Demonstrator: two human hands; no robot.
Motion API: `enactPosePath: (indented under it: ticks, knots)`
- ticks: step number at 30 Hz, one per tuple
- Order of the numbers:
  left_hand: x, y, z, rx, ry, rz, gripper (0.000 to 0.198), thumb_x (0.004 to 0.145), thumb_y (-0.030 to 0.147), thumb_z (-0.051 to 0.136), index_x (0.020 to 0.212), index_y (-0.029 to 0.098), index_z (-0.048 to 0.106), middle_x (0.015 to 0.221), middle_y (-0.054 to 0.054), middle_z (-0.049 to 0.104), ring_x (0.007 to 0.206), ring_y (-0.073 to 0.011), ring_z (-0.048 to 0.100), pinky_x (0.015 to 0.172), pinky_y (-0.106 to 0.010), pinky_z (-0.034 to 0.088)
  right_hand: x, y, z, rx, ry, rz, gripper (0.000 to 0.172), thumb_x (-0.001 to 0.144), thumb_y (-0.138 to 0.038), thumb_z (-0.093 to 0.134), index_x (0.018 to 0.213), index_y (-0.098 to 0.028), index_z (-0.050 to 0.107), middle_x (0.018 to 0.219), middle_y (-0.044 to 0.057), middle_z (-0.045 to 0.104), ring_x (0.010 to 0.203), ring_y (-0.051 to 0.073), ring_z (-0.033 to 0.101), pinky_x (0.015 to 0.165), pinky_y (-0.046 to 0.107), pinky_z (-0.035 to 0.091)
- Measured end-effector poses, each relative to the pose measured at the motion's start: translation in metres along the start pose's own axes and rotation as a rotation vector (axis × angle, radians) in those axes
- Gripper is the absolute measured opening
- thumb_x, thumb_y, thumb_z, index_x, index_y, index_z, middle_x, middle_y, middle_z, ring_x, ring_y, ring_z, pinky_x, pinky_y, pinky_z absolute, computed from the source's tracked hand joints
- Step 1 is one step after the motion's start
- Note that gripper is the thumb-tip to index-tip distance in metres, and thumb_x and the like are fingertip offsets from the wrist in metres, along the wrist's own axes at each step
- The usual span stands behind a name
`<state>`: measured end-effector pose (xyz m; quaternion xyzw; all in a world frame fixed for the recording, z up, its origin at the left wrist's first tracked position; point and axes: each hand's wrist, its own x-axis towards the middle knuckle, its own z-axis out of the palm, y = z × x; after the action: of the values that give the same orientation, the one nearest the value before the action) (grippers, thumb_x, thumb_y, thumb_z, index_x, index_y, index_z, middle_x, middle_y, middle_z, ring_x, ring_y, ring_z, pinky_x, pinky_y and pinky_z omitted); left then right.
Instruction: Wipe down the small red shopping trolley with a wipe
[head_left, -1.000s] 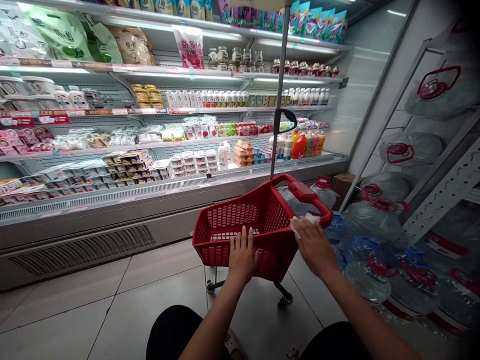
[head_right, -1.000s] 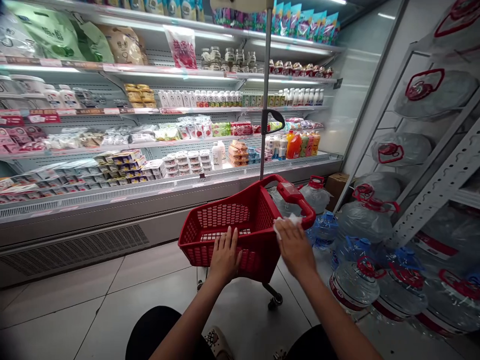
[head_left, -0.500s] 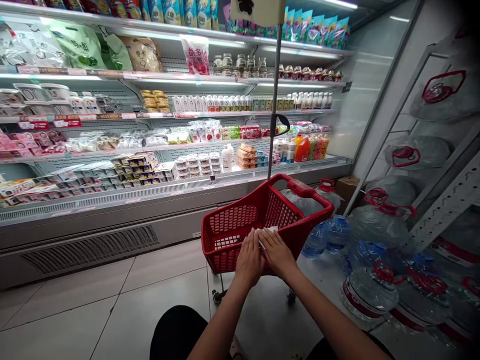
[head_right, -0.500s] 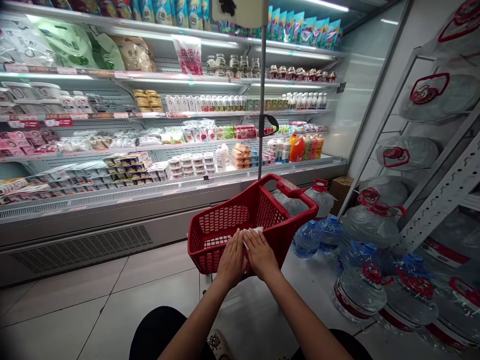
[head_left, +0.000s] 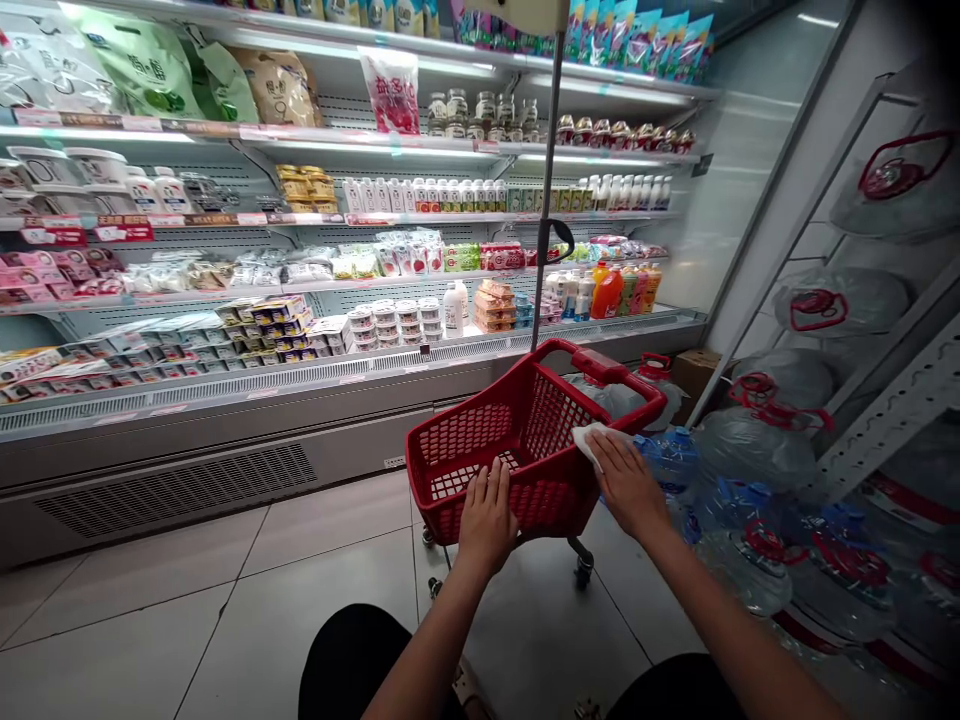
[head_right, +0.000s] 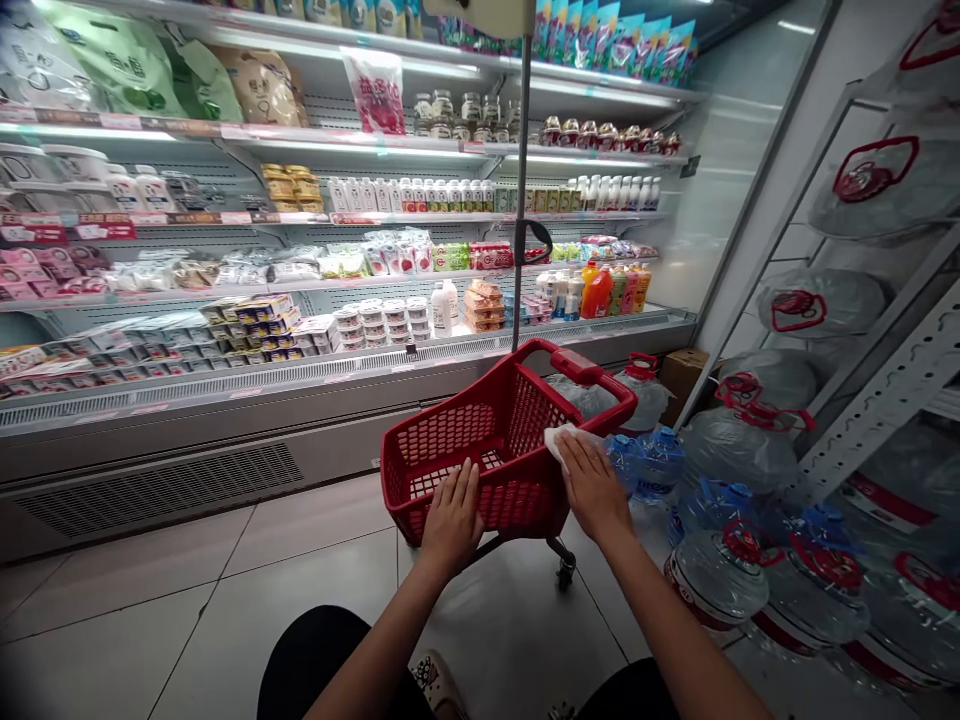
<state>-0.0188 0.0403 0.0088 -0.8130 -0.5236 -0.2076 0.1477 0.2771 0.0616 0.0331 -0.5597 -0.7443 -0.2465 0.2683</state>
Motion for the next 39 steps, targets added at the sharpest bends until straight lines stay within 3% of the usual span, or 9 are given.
enactPosePath:
  ticks: [6, 11, 14, 17, 20, 23, 33, 36, 39]
  knots:
    - [-0.002, 0.017, 0.006, -0.003, 0.004, 0.007, 0.089, 0.087, 0.021, 0.054, 0.168, 0.014, 0.019, 0.173, -0.012, 0.027, 0.155, -0.0319, 0.034, 0.125, -0.051, 0.034, 0.014, -0.075, 0.035, 0.167, -0.010, -0.084, 0.044, 0.105, -0.031, 0.045, 0.146, -0.022, 0.058, 0.145, 0.008, 0.064, 0.146, 0.028, 0.048, 0.126, 0.053, 0.031]
    - [-0.008, 0.019, 0.005, 0.013, -0.005, -0.003, 0.090, 0.086, 0.020, 0.055, 0.168, 0.014, 0.017, 0.174, -0.012, 0.022, 0.158, -0.0318, 0.028, 0.127, -0.050, 0.031, 0.011, -0.102, 0.038, 0.283, -0.035, -0.202, 0.047, 0.099, -0.013, 0.042, 0.141, -0.023, 0.062, 0.138, 0.005, 0.069, 0.137, 0.023, 0.057, 0.126, 0.050, 0.035]
    - [-0.010, 0.016, 0.002, 0.009, -0.018, -0.008, 0.089, 0.087, 0.020, 0.055, 0.168, 0.014, 0.019, 0.175, -0.012, 0.019, 0.157, -0.0330, 0.031, 0.127, -0.050, 0.030, 0.009, -0.072, 0.023, 0.250, -0.067, -0.266, 0.057, 0.096, -0.009, 0.041, 0.148, -0.024, 0.057, 0.148, 0.003, 0.063, 0.139, 0.021, 0.056, 0.121, 0.042, 0.043]
    - [-0.011, 0.014, 0.001, 0.015, -0.013, -0.015, 0.089, 0.088, 0.021, 0.056, 0.168, 0.013, 0.019, 0.175, -0.013, 0.019, 0.156, -0.0341, 0.032, 0.127, -0.051, 0.030, 0.007, -0.013, -0.002, 0.160, -0.067, -0.187, 0.065, 0.095, -0.008, 0.039, 0.154, -0.031, 0.051, 0.155, -0.001, 0.057, 0.141, 0.019, 0.055, 0.118, 0.037, 0.048]
    - [-0.010, 0.013, 0.001, 0.024, 0.001, -0.015, 0.089, 0.088, 0.021, 0.056, 0.168, 0.013, 0.016, 0.175, -0.013, 0.020, 0.156, -0.0345, 0.032, 0.126, -0.052, 0.030, 0.005, 0.045, -0.022, 0.092, -0.015, -0.083, 0.067, 0.096, -0.008, 0.035, 0.159, -0.028, 0.044, 0.160, 0.004, 0.051, 0.145, 0.024, 0.051, 0.121, 0.046, 0.044]
    - [-0.009, 0.015, 0.001, 0.016, 0.009, -0.010, 0.091, 0.088, 0.020, 0.055, 0.168, 0.013, 0.014, 0.174, -0.014, 0.020, 0.156, -0.0349, 0.032, 0.126, -0.052, 0.030, 0.002, 0.067, -0.024, 0.023, 0.054, -0.034, 0.073, 0.094, -0.003, 0.031, 0.163, -0.026, 0.038, 0.162, 0.006, 0.049, 0.149, 0.024, 0.047, 0.125, 0.049, 0.038]
    - [-0.011, 0.029, -0.003, -0.015, -0.022, -0.001, 0.092, 0.086, 0.018, 0.053, 0.169, 0.015, 0.013, 0.174, -0.012, 0.024, 0.149, -0.0334, 0.042, 0.122, -0.052, 0.036, -0.001, -0.083, 0.025, 0.148, -0.013, -0.228, 0.067, 0.099, -0.008, 0.038, 0.164, -0.023, 0.034, 0.161, 0.007, 0.050, 0.149, 0.024, 0.046, 0.127, 0.051, 0.033]
    - [-0.016, 0.027, -0.005, -0.008, -0.023, 0.004, 0.093, 0.086, 0.017, 0.053, 0.169, 0.015, 0.012, 0.174, -0.011, 0.023, 0.151, -0.0330, 0.040, 0.123, -0.051, 0.035, 0.001, -0.087, 0.021, 0.168, -0.028, -0.283, 0.068, 0.099, -0.007, 0.038, 0.164, -0.025, 0.033, 0.161, 0.005, 0.050, 0.148, 0.023, 0.048, 0.127, 0.051, 0.033]
    - [-0.021, 0.024, -0.007, 0.002, -0.034, 0.015, 0.093, 0.086, 0.017, 0.053, 0.169, 0.016, 0.011, 0.175, -0.010, 0.019, 0.153, -0.0318, 0.037, 0.123, -0.049, 0.035, 0.001, -0.060, 0.009, 0.172, -0.049, -0.331, 0.072, 0.098, -0.006, 0.037, 0.165, -0.028, 0.030, 0.161, 0.002, 0.050, 0.147, 0.021, 0.050, 0.128, 0.048, 0.033]
